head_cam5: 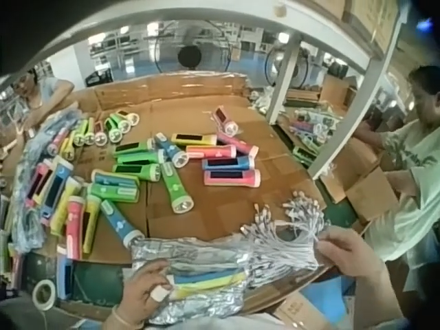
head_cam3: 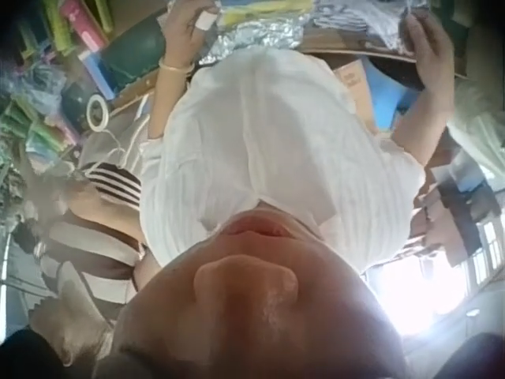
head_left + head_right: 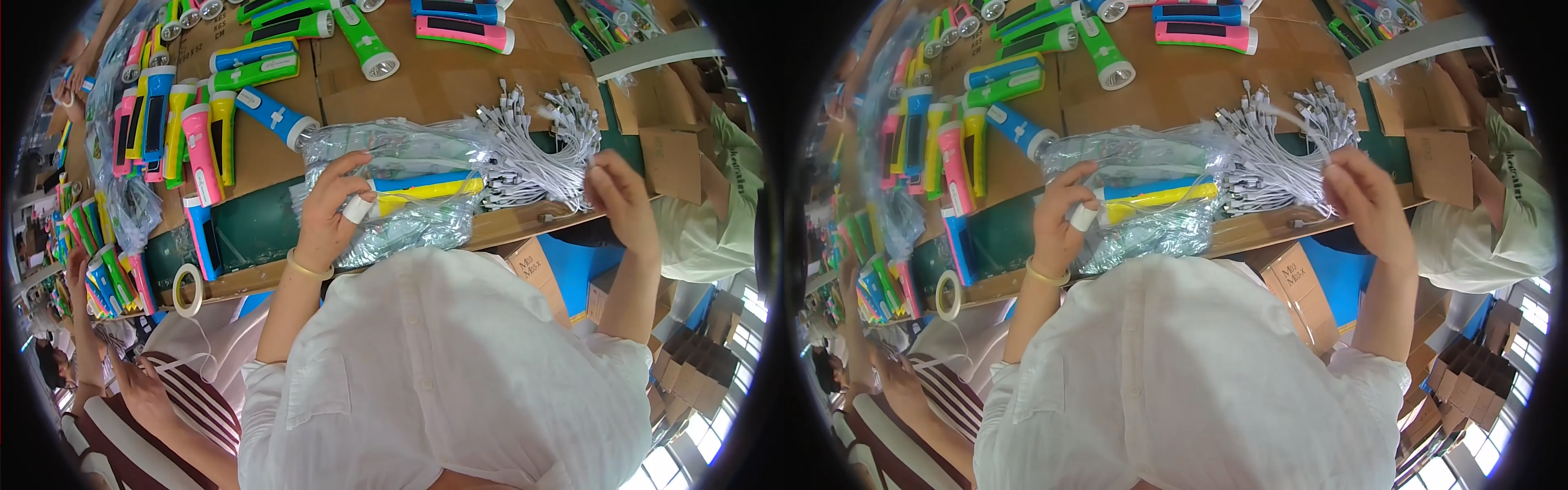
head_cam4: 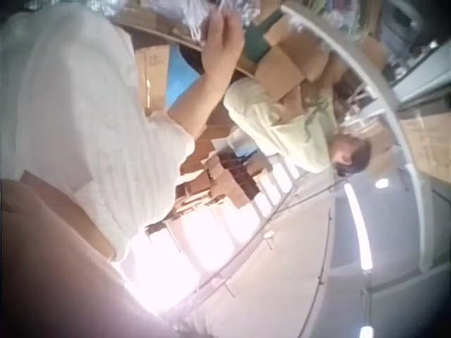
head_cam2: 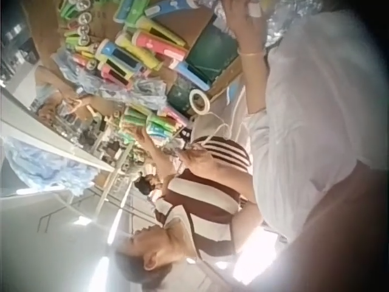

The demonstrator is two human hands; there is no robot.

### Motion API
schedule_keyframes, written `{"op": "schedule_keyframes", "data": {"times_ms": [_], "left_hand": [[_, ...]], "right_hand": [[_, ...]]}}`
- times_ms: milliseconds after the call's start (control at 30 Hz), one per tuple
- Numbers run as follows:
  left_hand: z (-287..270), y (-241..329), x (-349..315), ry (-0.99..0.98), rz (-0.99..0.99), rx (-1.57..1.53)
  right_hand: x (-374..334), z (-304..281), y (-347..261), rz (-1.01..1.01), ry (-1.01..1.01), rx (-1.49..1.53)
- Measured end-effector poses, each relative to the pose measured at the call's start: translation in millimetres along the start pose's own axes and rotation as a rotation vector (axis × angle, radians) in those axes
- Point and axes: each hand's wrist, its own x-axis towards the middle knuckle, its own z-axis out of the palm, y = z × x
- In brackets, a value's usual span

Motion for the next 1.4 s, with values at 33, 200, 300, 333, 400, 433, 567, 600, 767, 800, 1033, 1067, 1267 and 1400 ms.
{"op": "schedule_keyframes", "data": {"times_ms": [33,200,300,333,400,433,567,600,767,800,1033,1067,1267,1400], "left_hand": [[-0.7,0.3,0.2,-0.005,-0.001,-0.003],[0.8,2.1,2.5,0.011,-0.006,-0.024],[1.0,0.1,1.8,0.023,-0.022,-0.04],[1.1,0.4,1.7,0.018,-0.031,-0.047],[3.1,1.1,-0.5,0.021,-0.052,-0.048],[4.0,1.7,-0.7,0.021,-0.071,-0.053],[2.4,0.5,-0.3,0.035,-0.068,-0.085],[1.0,0.0,-1.1,0.024,-0.07,-0.086],[0.2,9.9,-6.4,0.229,-0.181,-0.111],[-6.8,9.8,-12.4,0.196,-0.252,-0.013],[-8.4,31.1,-8.1,0.268,-0.304,0.058],[-8.3,35.1,-6.7,0.273,-0.289,0.038],[-5.4,38.6,-3.6,0.274,-0.28,-0.008],[-6.2,31.4,-9.4,0.389,-0.446,-0.285]], "right_hand": [[-1.6,-6.9,-16.3,-0.026,0.099,0.039],[17.7,-6.6,-52.0,-0.5,-0.05,0.547],[41.9,30.0,-47.3,-0.535,-0.2,0.6],[46.4,46.3,-45.7,-0.52,-0.189,0.553],[58.2,72.0,-27.1,-0.392,-0.269,0.533],[60.7,82.0,-16.1,-0.293,-0.282,0.475],[60.4,94.6,2.8,-0.182,-0.318,0.265],[58.4,93.8,1.0,-0.175,-0.313,0.125],[57.5,106.7,-20.5,-0.202,-0.278,-0.273],[60.9,110.6,-26.8,-0.316,-0.322,-0.451],[101.0,169.8,-36.7,-0.659,-0.434,-0.44],[104.0,175.6,-44.0,-0.571,-0.477,-0.291],[110.0,198.1,-40.3,-0.794,-0.435,-0.393],[106.9,164.0,-26.5,-0.748,-0.375,-0.448]]}}
